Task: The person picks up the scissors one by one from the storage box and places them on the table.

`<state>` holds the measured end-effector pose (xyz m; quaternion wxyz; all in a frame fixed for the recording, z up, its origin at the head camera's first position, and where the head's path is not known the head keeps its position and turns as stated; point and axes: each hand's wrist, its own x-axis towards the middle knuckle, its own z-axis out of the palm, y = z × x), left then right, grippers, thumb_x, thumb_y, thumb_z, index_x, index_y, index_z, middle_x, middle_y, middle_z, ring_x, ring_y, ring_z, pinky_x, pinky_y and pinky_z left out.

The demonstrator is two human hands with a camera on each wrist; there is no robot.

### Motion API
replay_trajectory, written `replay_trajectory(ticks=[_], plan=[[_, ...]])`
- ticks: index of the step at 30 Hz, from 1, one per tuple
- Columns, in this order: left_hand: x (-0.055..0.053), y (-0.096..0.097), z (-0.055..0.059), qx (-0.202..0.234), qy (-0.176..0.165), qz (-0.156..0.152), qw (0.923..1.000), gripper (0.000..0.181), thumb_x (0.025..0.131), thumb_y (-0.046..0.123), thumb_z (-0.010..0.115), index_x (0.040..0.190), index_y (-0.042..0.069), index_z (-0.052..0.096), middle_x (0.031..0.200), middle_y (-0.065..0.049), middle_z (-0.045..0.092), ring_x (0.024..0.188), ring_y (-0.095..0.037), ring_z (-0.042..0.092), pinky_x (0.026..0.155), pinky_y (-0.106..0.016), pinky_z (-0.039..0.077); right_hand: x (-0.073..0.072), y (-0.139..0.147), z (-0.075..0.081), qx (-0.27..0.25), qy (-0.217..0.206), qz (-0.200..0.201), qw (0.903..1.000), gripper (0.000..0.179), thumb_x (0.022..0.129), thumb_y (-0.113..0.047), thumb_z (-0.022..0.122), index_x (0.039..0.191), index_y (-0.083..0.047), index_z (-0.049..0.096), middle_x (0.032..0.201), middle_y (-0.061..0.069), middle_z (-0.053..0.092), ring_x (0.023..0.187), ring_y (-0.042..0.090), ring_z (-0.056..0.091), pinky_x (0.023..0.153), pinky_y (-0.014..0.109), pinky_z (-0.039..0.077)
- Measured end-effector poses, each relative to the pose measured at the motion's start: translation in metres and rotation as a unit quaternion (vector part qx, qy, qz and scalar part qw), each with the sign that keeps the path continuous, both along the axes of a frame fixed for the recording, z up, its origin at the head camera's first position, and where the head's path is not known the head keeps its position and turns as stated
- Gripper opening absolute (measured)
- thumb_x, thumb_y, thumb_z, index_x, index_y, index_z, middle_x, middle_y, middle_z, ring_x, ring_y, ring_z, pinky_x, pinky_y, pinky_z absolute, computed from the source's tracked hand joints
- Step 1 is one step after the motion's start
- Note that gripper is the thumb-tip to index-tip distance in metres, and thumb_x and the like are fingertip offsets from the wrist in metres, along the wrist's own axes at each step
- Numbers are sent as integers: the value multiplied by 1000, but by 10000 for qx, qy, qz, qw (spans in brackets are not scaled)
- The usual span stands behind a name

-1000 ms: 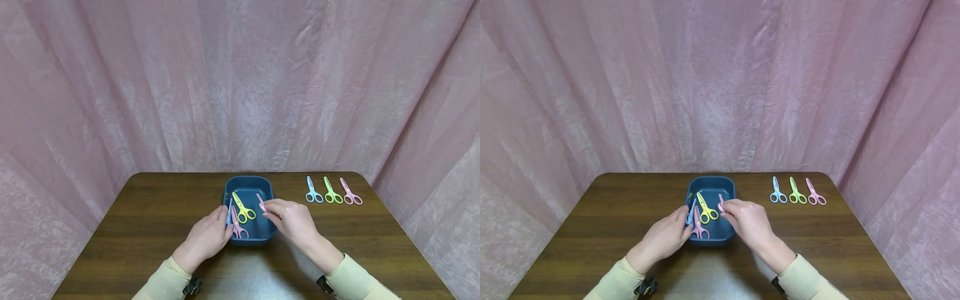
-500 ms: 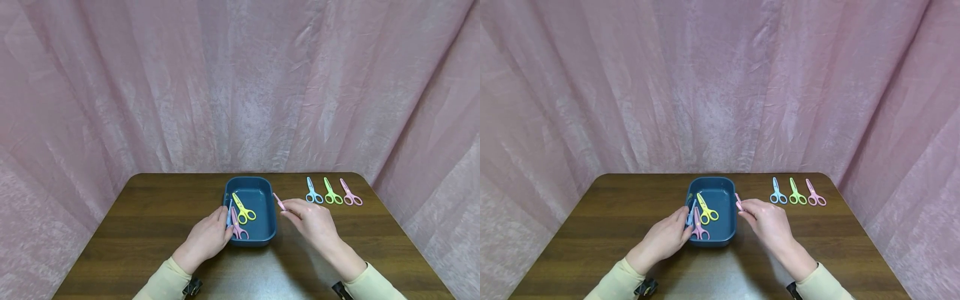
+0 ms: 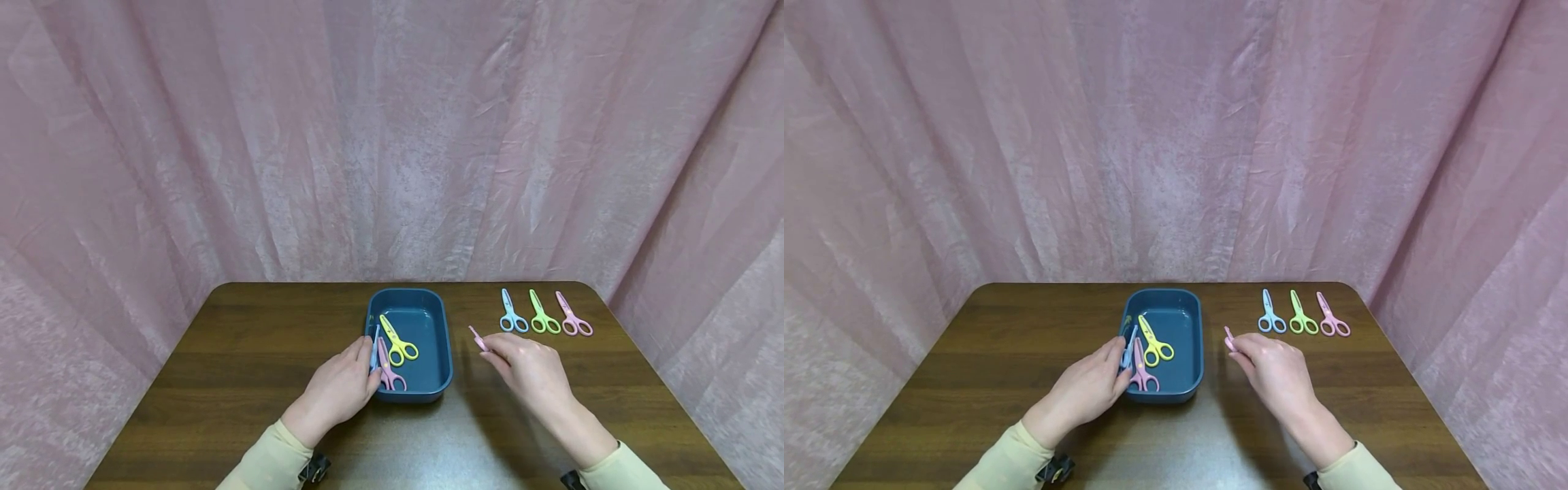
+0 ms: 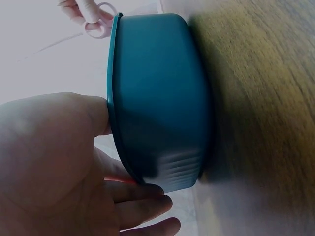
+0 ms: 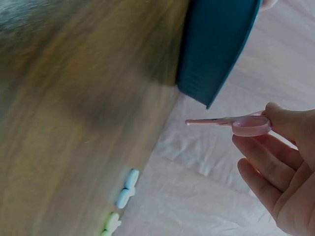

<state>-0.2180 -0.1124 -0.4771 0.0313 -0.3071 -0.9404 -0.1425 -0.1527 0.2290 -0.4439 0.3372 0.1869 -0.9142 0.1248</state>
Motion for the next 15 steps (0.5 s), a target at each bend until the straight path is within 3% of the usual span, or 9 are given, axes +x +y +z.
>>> replay_trajectory(ticks=[15], plan=[[-2,0,-4,64,235,-36,9997,66,110,32,67,154,-16,50,156,-34,55,142,-44,60,115,-54,51,-2,11,-24,542,4,-56,9985,23,80,-15,98,100,-19,87,101,-6,80,75,20,77,58,43,58]])
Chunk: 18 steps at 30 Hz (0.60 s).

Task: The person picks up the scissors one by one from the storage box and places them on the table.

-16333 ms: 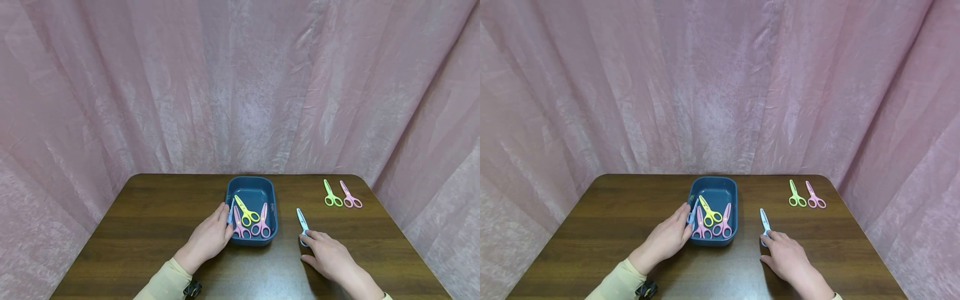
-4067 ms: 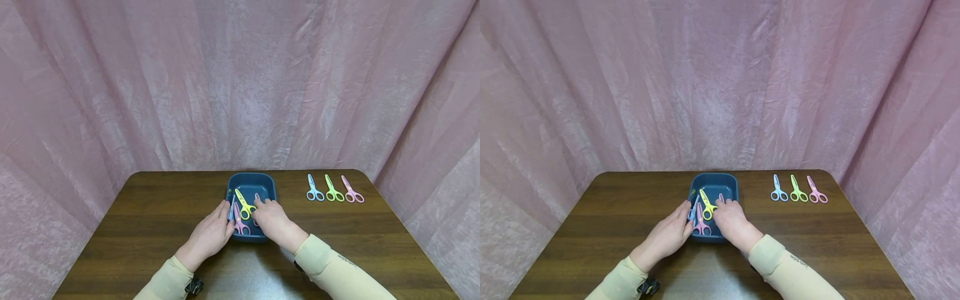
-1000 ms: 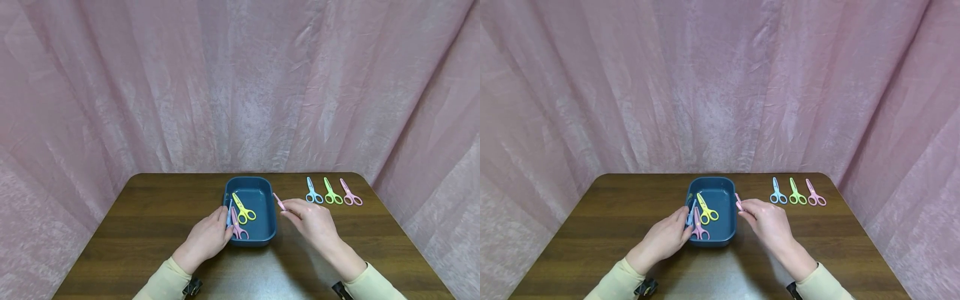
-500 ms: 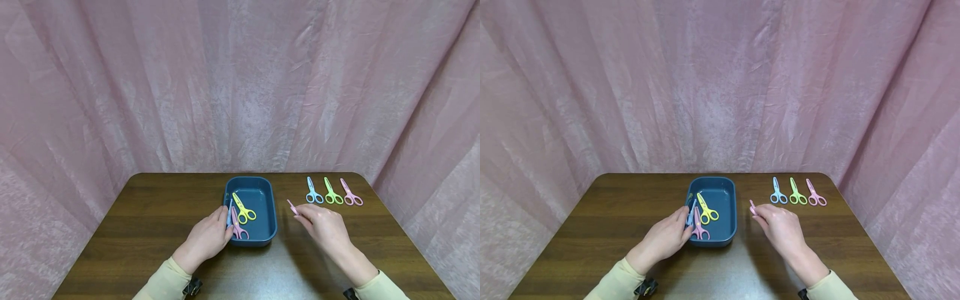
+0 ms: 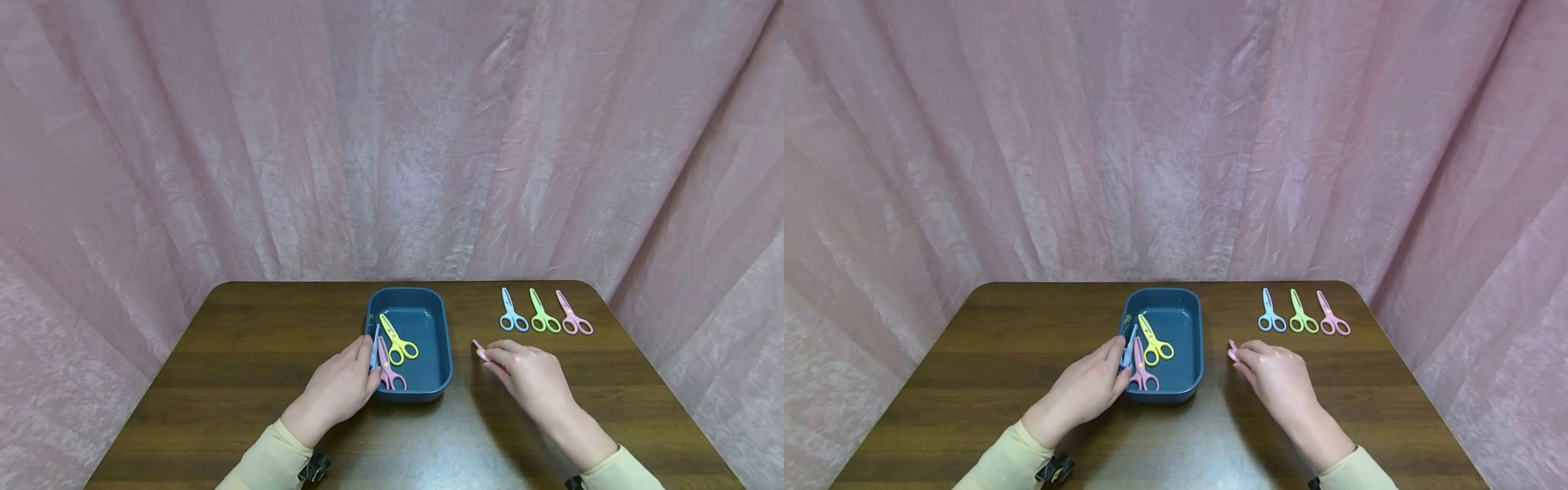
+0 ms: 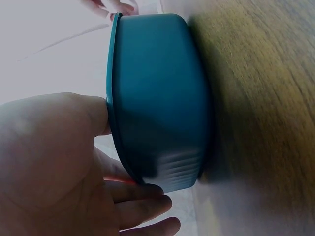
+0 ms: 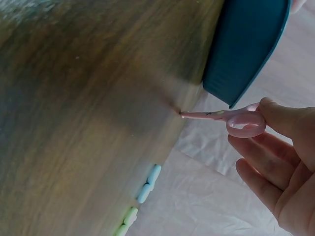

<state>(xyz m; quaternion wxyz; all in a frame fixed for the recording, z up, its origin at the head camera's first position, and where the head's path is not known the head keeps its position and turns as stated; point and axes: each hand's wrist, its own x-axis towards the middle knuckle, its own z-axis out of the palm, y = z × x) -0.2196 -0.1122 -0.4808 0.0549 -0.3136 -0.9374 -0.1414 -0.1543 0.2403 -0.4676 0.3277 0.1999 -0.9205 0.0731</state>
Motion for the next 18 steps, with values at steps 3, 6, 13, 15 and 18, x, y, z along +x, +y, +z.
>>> replay_trajectory(ticks=[3,6,13,15,18], plan=[[0,0,0,-4,-78,26,10000,67,111,33,66,155,-15,50,157,-34,54,143,-44,59,116,-54,51,0,0,-3,88,-63,-21,9999,24,81,-15,98,101,-19,87,102,-6,80,75,21,77,59,43,59],[0,0,1,-11,-134,42,9999,68,111,33,66,155,-15,49,158,-33,54,144,-44,58,116,-54,50,1,-1,-4,115,-152,-23,9998,26,81,-15,98,104,-19,88,103,-4,80,76,22,77,61,44,59],[0,0,1,-31,-194,76,9998,69,111,34,66,156,-15,48,159,-33,53,145,-43,58,117,-53,50,3,-1,-11,305,-227,170,9991,27,78,-16,100,104,-19,90,102,-2,82,80,24,79,65,45,61],[0,0,1,-40,-212,77,9997,69,111,34,66,156,-15,48,159,-32,53,145,-43,57,117,-53,50,3,0,-14,404,-266,218,9986,27,78,-17,100,103,-20,90,102,-3,82,81,25,78,65,44,61],[0,0,1,-48,-246,81,9997,68,111,34,65,157,-14,48,160,-32,53,145,-43,57,117,-53,50,3,-1,-17,459,-417,250,9978,27,78,-18,100,102,-20,90,101,-3,82,82,25,78,67,44,61]])
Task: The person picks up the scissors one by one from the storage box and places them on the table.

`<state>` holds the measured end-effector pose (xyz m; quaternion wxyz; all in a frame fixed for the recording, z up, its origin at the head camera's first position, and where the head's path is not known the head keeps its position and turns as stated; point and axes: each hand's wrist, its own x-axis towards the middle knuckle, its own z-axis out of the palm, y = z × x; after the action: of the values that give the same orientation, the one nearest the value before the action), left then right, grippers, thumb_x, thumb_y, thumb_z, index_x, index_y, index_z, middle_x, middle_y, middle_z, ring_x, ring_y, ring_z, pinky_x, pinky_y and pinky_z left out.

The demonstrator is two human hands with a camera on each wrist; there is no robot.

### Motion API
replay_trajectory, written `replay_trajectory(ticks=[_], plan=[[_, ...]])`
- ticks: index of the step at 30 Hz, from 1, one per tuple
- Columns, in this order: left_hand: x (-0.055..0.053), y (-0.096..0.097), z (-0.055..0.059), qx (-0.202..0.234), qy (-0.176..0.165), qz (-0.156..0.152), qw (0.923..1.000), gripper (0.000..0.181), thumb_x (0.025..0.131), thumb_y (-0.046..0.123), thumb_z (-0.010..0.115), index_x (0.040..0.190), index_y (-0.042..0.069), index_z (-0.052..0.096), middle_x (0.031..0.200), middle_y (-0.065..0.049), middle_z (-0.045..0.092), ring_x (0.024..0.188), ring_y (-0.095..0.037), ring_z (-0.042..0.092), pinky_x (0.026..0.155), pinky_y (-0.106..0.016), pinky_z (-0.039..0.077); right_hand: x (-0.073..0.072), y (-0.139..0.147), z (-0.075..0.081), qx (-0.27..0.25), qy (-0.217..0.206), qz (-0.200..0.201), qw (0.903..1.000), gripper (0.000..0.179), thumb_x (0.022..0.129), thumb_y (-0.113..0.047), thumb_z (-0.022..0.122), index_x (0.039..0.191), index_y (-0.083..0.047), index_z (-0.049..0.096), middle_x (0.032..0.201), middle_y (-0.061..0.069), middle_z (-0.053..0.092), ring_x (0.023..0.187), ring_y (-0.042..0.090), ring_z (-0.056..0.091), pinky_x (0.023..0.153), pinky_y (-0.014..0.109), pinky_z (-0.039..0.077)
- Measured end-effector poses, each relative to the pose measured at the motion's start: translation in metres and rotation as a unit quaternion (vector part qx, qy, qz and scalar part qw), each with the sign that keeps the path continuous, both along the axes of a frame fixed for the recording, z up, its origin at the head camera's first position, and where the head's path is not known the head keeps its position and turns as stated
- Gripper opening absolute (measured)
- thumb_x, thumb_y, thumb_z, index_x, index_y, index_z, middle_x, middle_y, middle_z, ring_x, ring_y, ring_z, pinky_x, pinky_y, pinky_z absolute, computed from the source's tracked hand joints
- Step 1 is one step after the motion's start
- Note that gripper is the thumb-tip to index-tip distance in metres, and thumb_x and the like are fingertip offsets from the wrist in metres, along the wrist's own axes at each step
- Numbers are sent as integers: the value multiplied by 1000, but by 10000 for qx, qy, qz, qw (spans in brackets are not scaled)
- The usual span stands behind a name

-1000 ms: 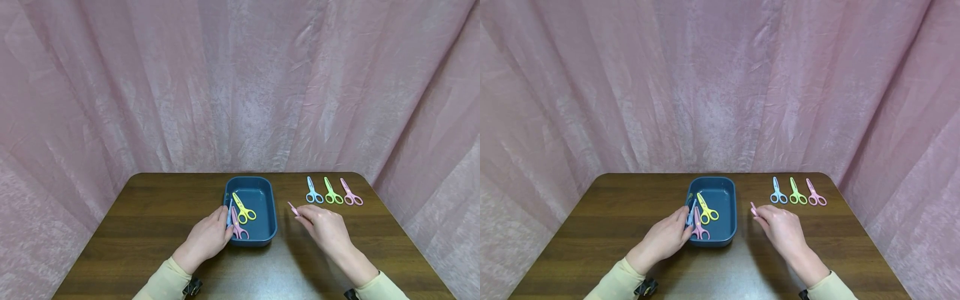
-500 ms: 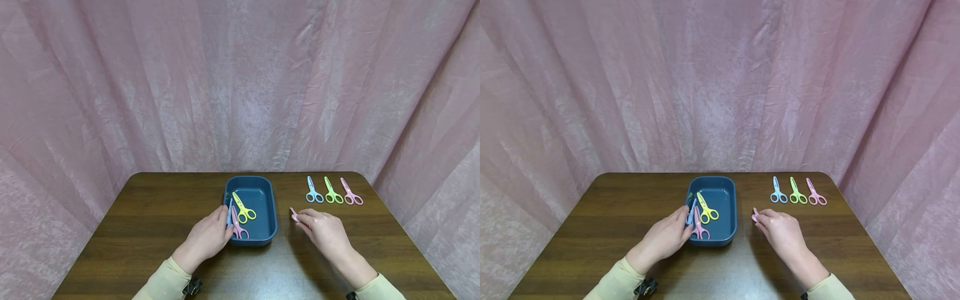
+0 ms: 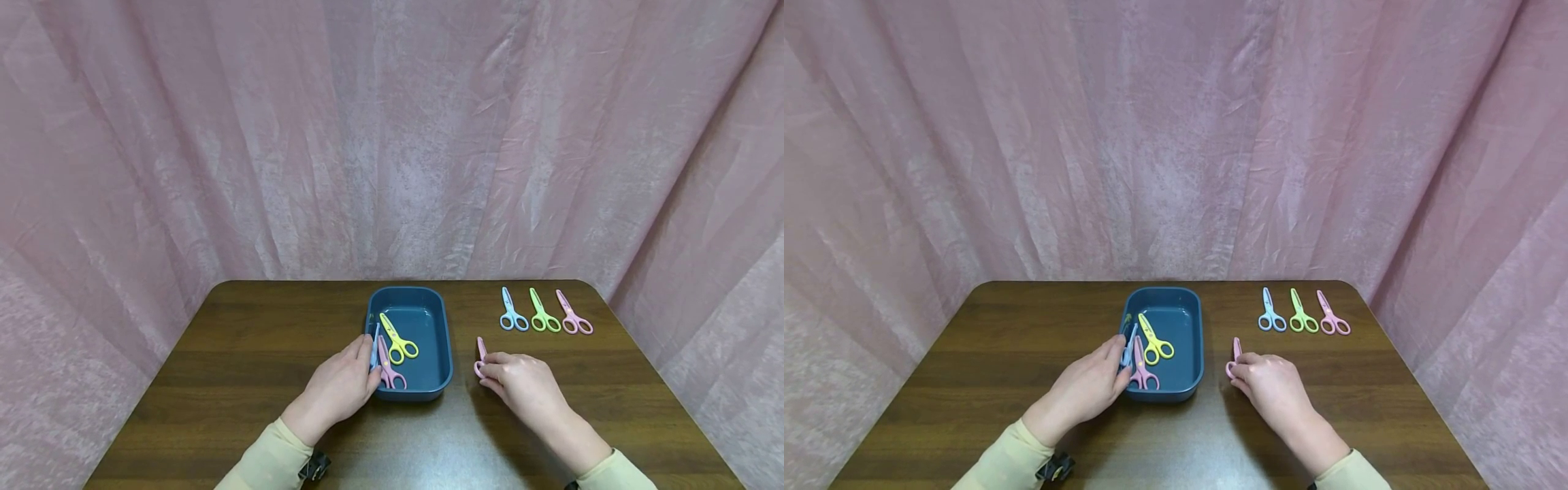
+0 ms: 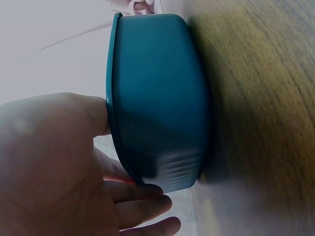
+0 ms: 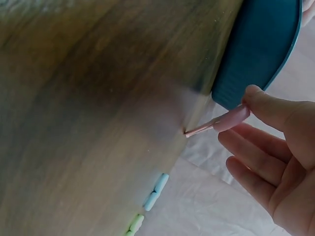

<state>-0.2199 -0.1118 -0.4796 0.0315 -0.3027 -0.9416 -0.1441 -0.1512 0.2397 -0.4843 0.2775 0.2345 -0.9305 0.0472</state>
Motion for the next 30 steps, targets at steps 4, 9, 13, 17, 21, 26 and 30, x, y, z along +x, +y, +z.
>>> replay_trajectory(ticks=[4,9,13,17,21,26,30], plan=[[0,0,0,-10,-49,19,10000,68,111,34,65,157,-14,48,160,-32,52,146,-43,57,117,-53,50,2,-2,-2,60,-264,-5,9996,27,77,-19,100,101,-21,89,103,-3,82,84,25,79,70,44,62],[0,0,0,-14,-41,17,10000,68,111,34,65,157,-14,48,160,-32,52,146,-43,57,117,-53,50,2,-3,-6,256,-393,100,9989,21,78,-23,99,95,-23,86,103,-3,80,80,26,77,65,43,60],[0,0,1,-7,-32,9,10000,68,111,34,65,157,-14,48,160,-32,52,146,-43,57,117,-53,50,2,-2,-9,321,-473,232,9981,19,79,-24,98,84,-26,80,101,-3,77,74,25,74,61,42,57],[0,0,1,-2,-62,23,10000,69,111,34,65,157,-14,48,161,-32,52,146,-43,57,117,-54,50,2,-1,-11,357,-531,326,9974,21,78,-24,98,82,-29,78,100,-4,75,72,23,72,61,40,56],[0,0,0,-5,-29,0,10000,69,111,34,66,157,-14,48,160,-32,52,146,-43,57,117,-53,50,2,0,-12,445,-522,374,9969,20,79,-25,98,83,-28,79,101,-3,76,74,22,73,63,40,57],[0,0,0,-9,-21,-7,10000,68,111,34,65,157,-14,49,160,-32,52,146,-43,57,117,-53,50,1,-1,-13,516,-556,517,9958,17,80,-24,95,83,-29,79,102,-2,76,78,21,75,66,40,58],[0,0,0,-32,-24,-4,10000,68,111,34,65,157,-14,48,160,-32,52,146,-42,57,117,-53,50,0,-1,-14,473,-540,593,9957,17,80,-23,95,82,-29,79,98,-4,75,76,19,74,65,40,57]])
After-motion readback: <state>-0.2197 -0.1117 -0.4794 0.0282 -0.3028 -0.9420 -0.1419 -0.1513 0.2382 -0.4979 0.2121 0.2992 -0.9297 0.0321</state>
